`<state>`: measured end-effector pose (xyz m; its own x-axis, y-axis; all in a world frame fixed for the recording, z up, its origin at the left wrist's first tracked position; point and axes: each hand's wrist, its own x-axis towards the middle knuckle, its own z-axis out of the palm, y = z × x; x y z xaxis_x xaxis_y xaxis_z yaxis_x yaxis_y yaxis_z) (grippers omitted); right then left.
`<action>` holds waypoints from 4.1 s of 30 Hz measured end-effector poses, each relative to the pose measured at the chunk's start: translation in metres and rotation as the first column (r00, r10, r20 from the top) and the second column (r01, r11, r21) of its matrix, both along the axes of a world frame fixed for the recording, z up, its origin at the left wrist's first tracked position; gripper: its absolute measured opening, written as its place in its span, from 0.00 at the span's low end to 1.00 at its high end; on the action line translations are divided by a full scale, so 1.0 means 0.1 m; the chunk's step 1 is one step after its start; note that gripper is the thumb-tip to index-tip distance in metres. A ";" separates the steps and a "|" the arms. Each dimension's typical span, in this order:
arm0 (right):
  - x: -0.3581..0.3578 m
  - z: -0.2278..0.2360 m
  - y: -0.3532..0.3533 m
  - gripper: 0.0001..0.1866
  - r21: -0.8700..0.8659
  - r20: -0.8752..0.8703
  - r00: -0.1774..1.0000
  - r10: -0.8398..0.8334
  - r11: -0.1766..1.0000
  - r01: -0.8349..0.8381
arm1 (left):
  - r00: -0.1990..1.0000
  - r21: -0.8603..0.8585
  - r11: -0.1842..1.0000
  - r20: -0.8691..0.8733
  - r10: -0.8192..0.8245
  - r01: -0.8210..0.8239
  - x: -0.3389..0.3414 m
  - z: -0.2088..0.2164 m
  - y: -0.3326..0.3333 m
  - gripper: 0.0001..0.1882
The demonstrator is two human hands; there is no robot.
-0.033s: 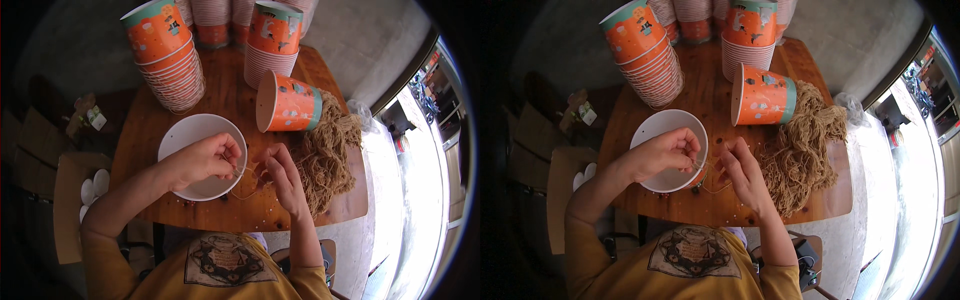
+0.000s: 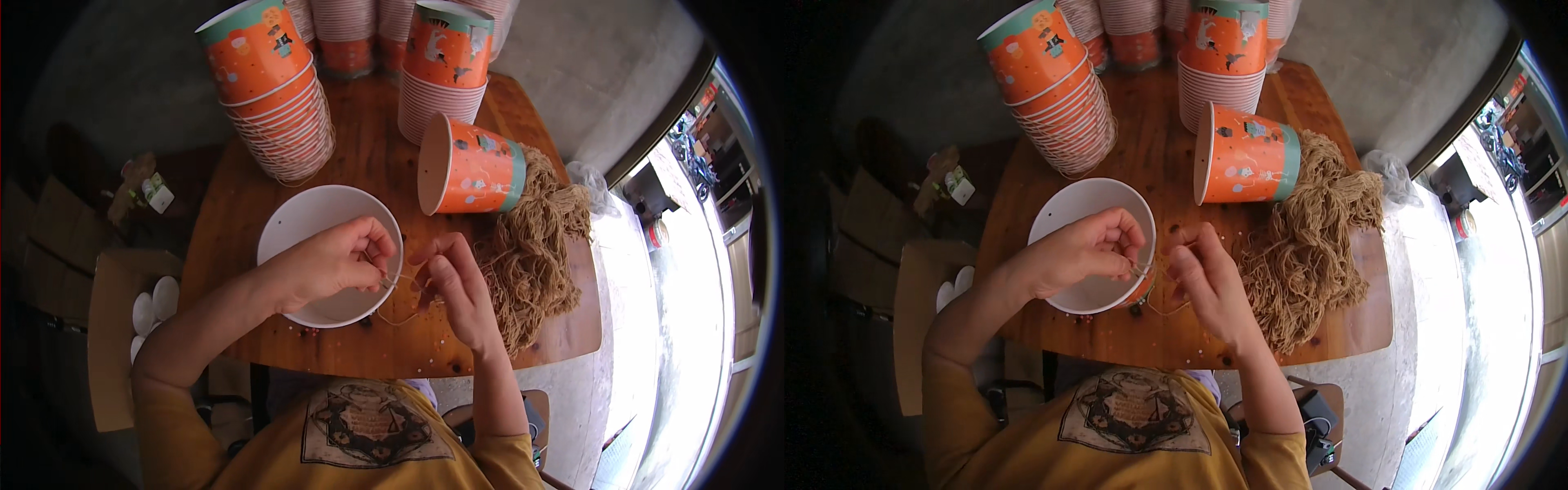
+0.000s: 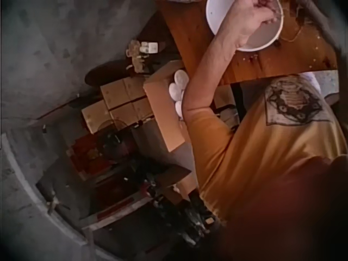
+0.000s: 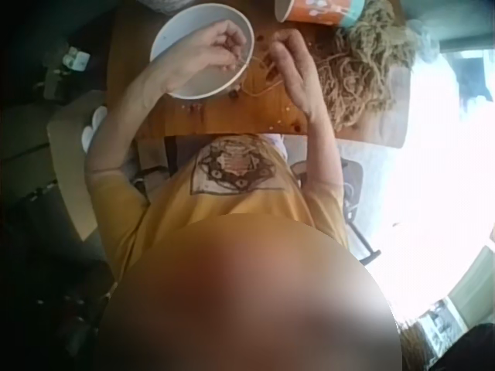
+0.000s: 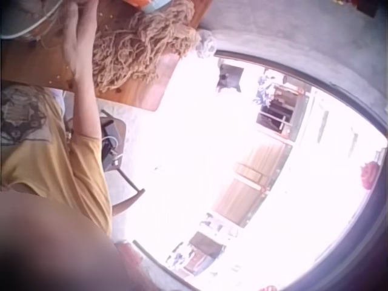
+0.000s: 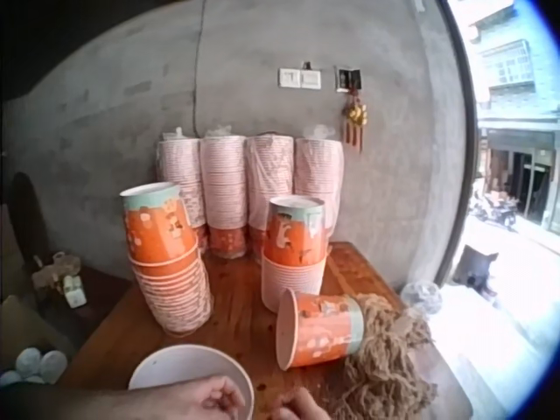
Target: Threading and tying loops of string onto paper cups for packaging or display.
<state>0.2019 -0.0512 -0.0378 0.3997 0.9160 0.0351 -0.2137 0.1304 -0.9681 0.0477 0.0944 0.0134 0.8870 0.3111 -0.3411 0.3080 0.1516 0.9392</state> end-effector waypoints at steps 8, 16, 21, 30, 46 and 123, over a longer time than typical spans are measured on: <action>-0.16 0.14 0.00 0.07 0.031 0.691 0.713 -0.117 0.991 0.133 | 0.995 0.312 0.949 0.081 -0.066 0.038 -0.02 -0.07 -0.09 0.20; -0.21 0.00 -0.05 0.07 0.038 0.631 0.761 -0.147 0.986 0.160 | 0.982 0.526 0.850 0.171 -0.084 -0.019 -0.06 -0.11 -0.14 0.09; -0.25 -0.05 -0.05 0.07 0.093 0.589 0.788 -0.180 0.984 0.155 | 0.978 0.743 0.666 0.178 -0.112 -0.059 -0.06 -0.09 -0.19 0.07; -0.35 -0.10 -0.08 0.07 0.185 0.629 0.735 -0.253 0.967 0.174 | 0.950 0.846 0.496 0.290 -0.117 -0.197 -0.09 -0.17 -0.28 0.07; -0.33 -0.18 -0.05 0.04 0.156 0.464 0.848 -0.256 0.966 0.206 | 0.952 0.475 0.864 0.306 0.014 -0.166 -0.07 -0.19 -0.27 0.09; -0.29 -0.22 -0.09 0.02 0.146 0.389 0.891 -0.235 0.970 0.193 | 0.992 -0.248 0.965 0.071 0.104 -0.083 0.03 -0.18 -0.10 0.11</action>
<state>0.1727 -0.0597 -0.0597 0.5180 0.7928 0.3212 0.2331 0.2305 -0.9447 0.0511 0.0846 -0.0046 0.8863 0.3104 -0.3436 0.2046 0.4033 0.8919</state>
